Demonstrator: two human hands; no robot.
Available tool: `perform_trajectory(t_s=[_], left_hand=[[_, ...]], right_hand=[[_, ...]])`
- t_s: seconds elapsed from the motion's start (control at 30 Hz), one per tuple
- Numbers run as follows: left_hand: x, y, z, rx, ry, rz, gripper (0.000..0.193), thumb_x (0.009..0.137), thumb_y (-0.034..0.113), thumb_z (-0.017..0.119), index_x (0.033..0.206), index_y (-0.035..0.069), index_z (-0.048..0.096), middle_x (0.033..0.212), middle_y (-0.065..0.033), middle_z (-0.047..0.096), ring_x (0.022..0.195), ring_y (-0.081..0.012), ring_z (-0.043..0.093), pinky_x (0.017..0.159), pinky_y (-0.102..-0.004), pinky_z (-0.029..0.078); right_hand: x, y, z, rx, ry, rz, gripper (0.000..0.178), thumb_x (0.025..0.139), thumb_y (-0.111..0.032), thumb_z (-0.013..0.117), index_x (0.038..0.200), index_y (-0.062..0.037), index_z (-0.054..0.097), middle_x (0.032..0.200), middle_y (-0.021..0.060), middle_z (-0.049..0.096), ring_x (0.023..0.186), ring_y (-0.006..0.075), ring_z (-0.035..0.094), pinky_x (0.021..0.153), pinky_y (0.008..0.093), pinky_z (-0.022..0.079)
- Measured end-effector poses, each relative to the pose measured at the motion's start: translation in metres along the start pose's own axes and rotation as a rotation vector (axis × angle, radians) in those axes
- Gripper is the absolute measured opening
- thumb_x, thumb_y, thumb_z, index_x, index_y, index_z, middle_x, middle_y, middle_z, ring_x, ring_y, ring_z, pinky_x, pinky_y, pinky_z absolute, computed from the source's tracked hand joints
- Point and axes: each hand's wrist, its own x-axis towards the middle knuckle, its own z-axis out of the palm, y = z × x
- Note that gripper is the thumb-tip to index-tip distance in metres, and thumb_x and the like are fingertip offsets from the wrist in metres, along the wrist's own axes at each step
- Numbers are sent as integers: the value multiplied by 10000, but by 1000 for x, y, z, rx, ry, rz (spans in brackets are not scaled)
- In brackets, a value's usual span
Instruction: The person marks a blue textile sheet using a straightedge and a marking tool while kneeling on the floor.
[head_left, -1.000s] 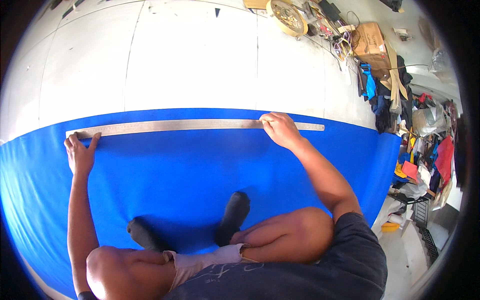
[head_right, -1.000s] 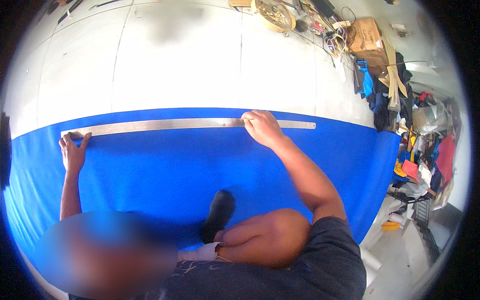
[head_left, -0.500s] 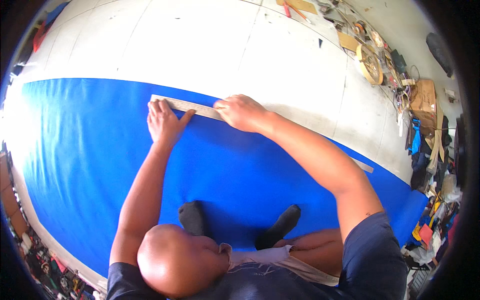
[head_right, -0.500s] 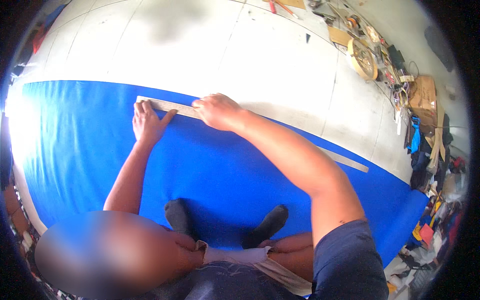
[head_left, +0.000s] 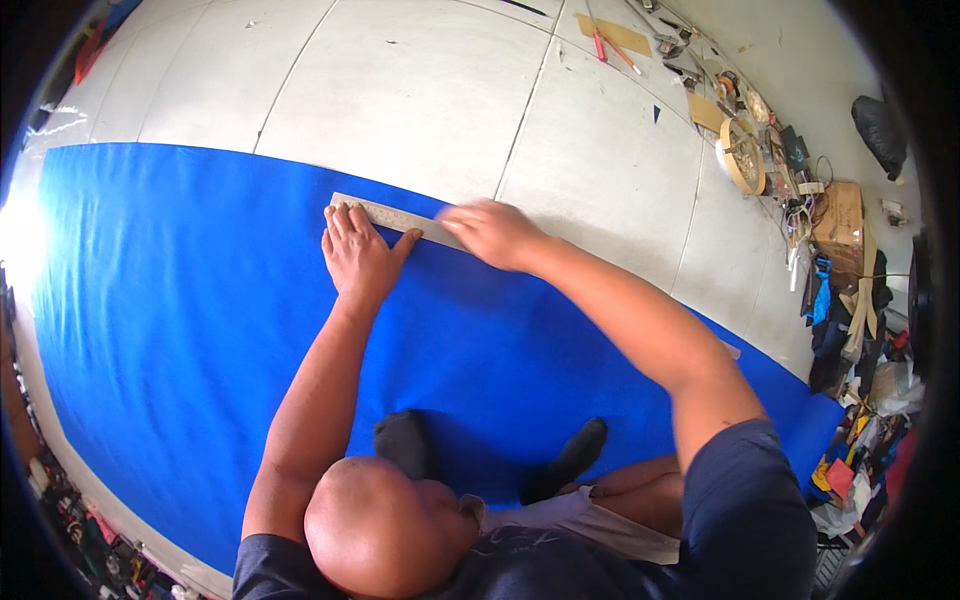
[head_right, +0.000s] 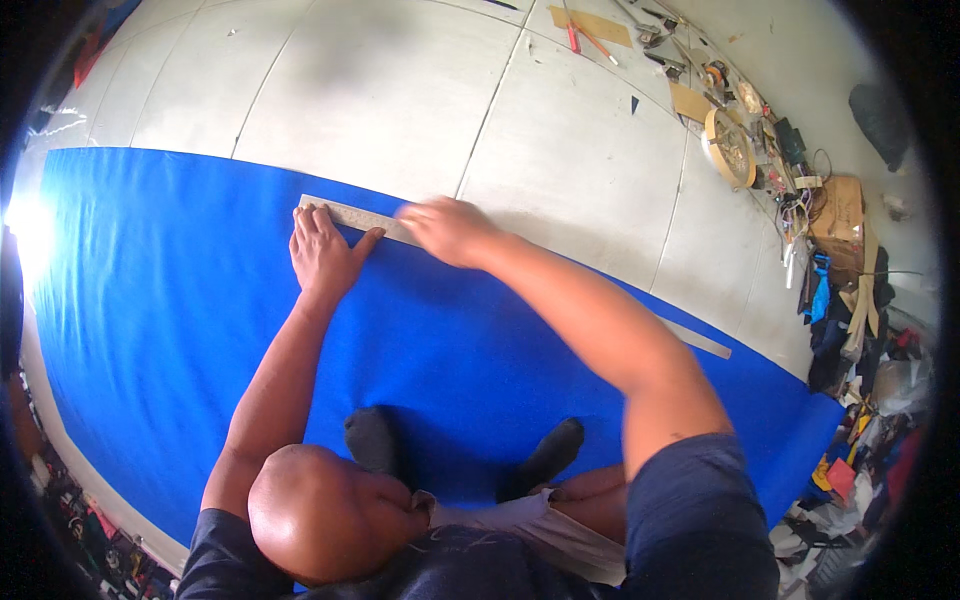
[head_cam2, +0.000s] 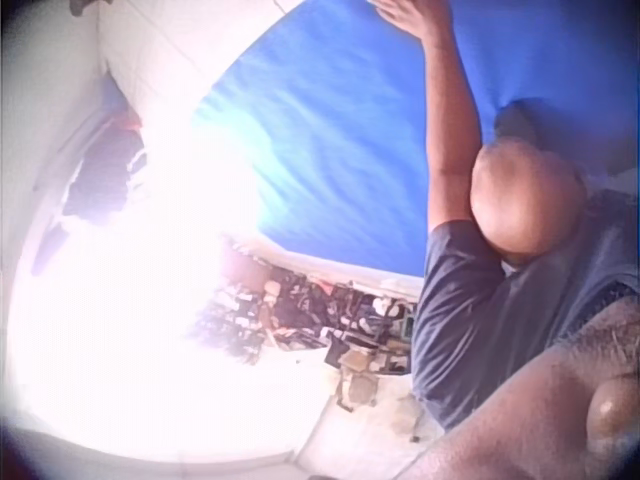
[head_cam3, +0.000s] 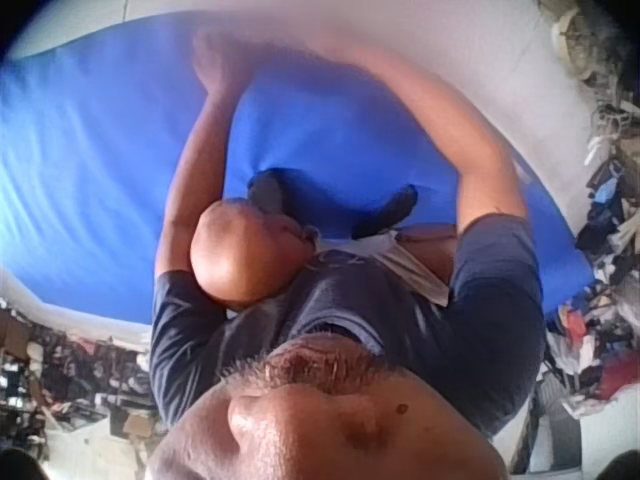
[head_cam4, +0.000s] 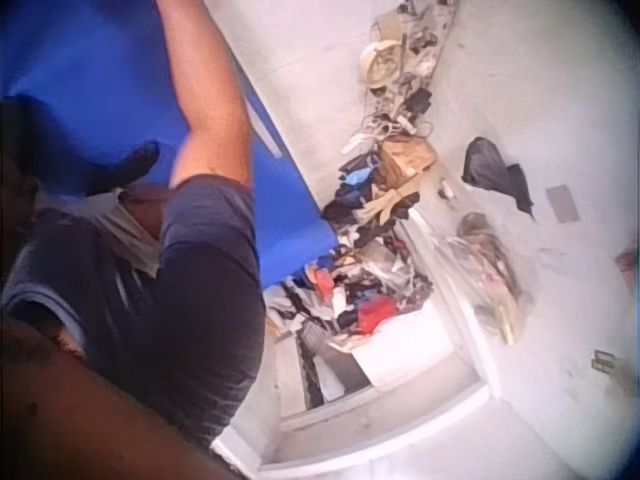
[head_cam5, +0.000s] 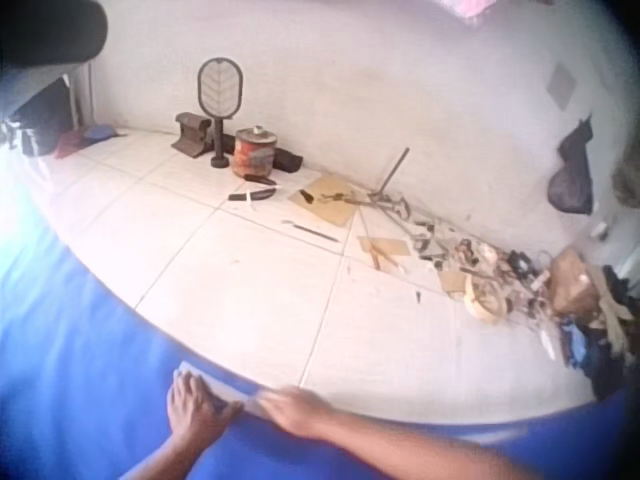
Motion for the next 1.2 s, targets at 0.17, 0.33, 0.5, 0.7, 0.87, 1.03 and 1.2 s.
perform_trajectory(t_s=[0.17, 0.33, 0.5, 0.7, 0.87, 1.03, 1.2], left_hand=[[1, 5, -5, 4, 7, 10, 1004, 783, 694, 679, 1371, -88, 454, 1456, -243, 440, 1447, -382, 302, 1153, -463, 297], [2, 13, -8, -42, -70, -1, 992, 789, 693, 673, 1416, -35, 423, 1414, -252, 453, 1398, -403, 358, 1128, -467, 329], [-9, -8, -3, 88, 8, 95, 934, 854, 689, 590, 1481, 25, 393, 1381, -249, 447, 1304, -383, 457, 1076, -456, 390], [-81, -53, 3, 205, 9, 89, 823, 921, 610, 554, 1537, 114, 329, 1483, -223, 388, 1405, -402, 340, 1165, -505, 241], [-123, -67, 13, 250, -45, 79, 772, 962, 621, 471, 1550, 148, 311, 1516, -203, 363, 1447, -404, 280, 1180, -530, 202], [-105, -69, 5, 321, -85, 20, 727, 990, 638, 387, 1560, 193, 306, 1545, -140, 361, 1471, -393, 249, 1181, -541, 207], [-60, -96, 8, 216, -44, -45, 720, 981, 642, 404, 1540, 191, 356, 1556, -140, 370, 1473, -395, 252, 1185, -528, 216]], right_hand=[[-189, 60, -77, 84, -99, 426, 293, 1011, -293, 503, 1112, -89, 688, 1107, 112, 706, 1042, 309, 655, 911, 401, 512], [-332, 116, -124, -165, 141, 573, 301, 986, -200, 458, 957, -45, 715, 1099, 172, 691, 1021, 326, 657, 883, 401, 510], [-373, 120, -75, 37, 479, 915, 312, 947, -133, 458, 1203, -26, 601, 1098, 196, 643, 1118, 370, 597, 943, 429, 481], [-386, 100, -20, -359, 407, 924, 504, 879, -101, 568, 1378, -157, 531, 1353, 133, 514, 1224, 358, 534, 977, 451, 499], [-407, 101, -20, -520, 340, 845, 514, 859, -147, 619, 1367, -137, 543, 1405, 109, 496, 1266, 336, 511, 998, 440, 500], [-419, 78, 4, -354, 395, 897, 466, 879, -154, 591, 1343, -120, 564, 1395, 90, 506, 1284, 315, 495, 1011, 437, 489], [-393, 50, 8, -282, 330, 862, 420, 902, -155, 558, 1320, -123, 583, 1365, 86, 516, 1255, 310, 510, 1008, 439, 483]])
